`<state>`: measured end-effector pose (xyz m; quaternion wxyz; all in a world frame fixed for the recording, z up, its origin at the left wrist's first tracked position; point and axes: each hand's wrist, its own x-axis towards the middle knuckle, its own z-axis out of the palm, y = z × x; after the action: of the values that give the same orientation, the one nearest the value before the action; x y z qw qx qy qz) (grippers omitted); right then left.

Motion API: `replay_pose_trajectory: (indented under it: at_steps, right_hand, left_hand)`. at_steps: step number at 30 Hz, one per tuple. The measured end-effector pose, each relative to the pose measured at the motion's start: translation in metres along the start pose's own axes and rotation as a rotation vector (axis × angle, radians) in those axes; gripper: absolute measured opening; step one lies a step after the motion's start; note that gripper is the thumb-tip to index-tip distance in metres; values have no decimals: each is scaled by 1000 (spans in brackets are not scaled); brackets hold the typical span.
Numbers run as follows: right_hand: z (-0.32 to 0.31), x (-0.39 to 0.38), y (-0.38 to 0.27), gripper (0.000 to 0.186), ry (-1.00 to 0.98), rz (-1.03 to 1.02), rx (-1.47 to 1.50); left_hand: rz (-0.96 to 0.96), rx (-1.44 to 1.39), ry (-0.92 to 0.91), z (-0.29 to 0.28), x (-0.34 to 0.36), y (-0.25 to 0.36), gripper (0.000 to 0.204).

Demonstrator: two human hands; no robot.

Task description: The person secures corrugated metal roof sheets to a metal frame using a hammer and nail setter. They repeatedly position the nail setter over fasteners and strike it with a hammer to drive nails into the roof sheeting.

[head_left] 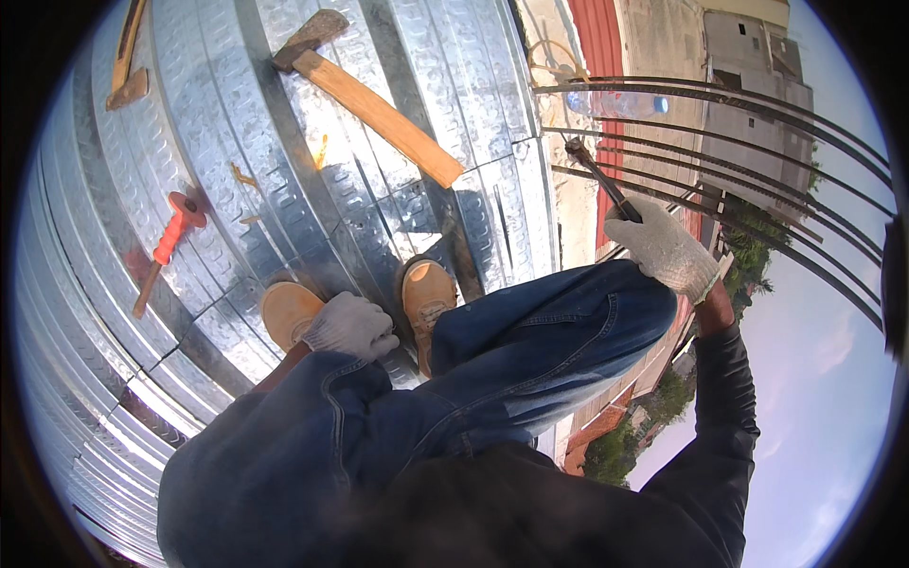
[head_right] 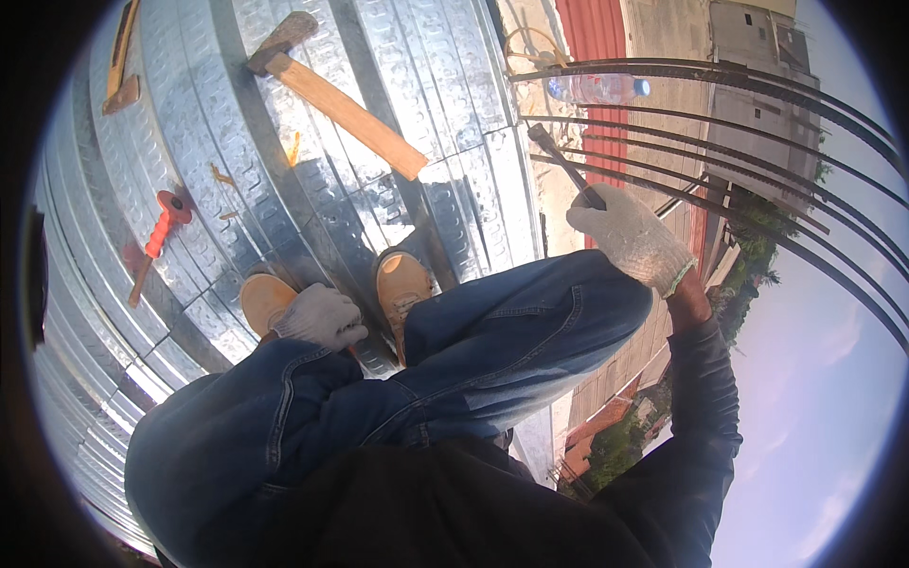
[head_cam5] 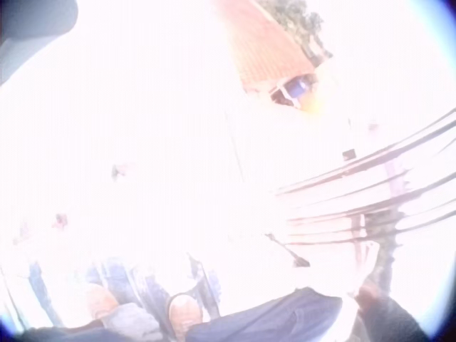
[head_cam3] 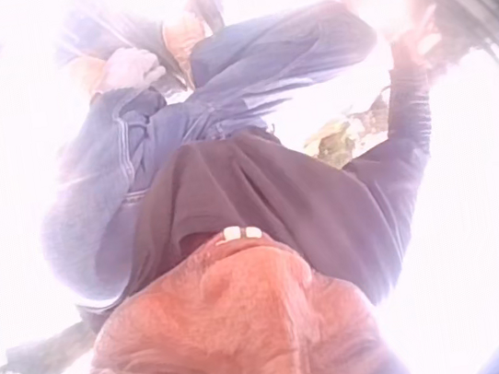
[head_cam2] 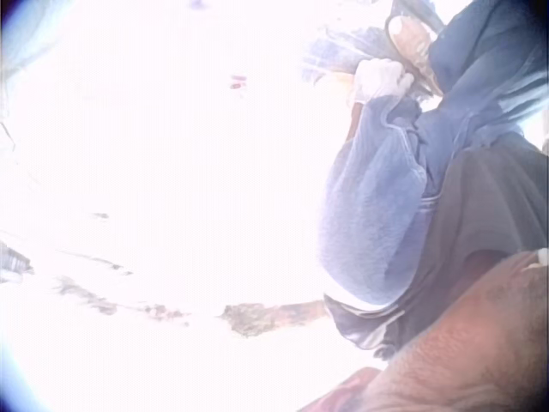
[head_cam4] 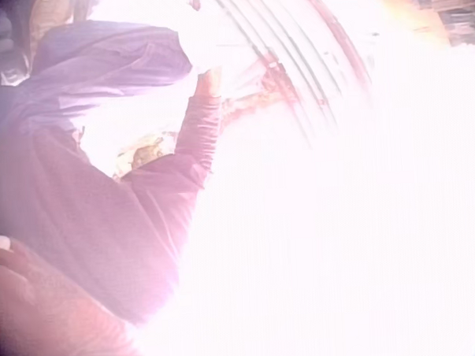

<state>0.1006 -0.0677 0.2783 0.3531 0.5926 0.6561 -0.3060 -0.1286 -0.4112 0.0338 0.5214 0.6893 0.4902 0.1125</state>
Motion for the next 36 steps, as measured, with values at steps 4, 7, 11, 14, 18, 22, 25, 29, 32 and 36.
replay_pose_trajectory:
  at_steps: [4,7,11,14,18,22,25,29,32,36]
  right_hand:
    - [-8,44,28,28,-258,206,828]
    - [18,80,50,26,-306,340,1004]
    - [72,126,94,15,-407,332,1525]
    - [102,160,103,16,-246,64,1677]
    - [96,196,105,27,-206,-30,1660]
    - [89,218,137,30,-310,-202,1717]
    - [95,226,140,39,-255,-98,1779]
    - [104,207,108,45,-232,-22,1765]
    - [108,202,109,47,-190,4,1806]
    - [114,194,106,53,-135,8,1672]
  left_hand:
    - [-22,-62,7,0,-6,-1,34]
    - [-32,-142,66,-5,-12,3,31]
    - [38,-345,313,-17,-29,-10,19]
    - [-76,-251,714,-31,-56,-20,18]
    - [-441,-16,1190,-68,-100,-42,47]
    - [-632,311,1126,-111,-123,-95,63]
    - [-684,320,835,-127,-144,-122,71]
    - [-766,209,760,-128,-152,-134,73]
    - [-804,245,767,-133,-152,-153,56]
    - [-917,278,699,-125,-156,-158,33]
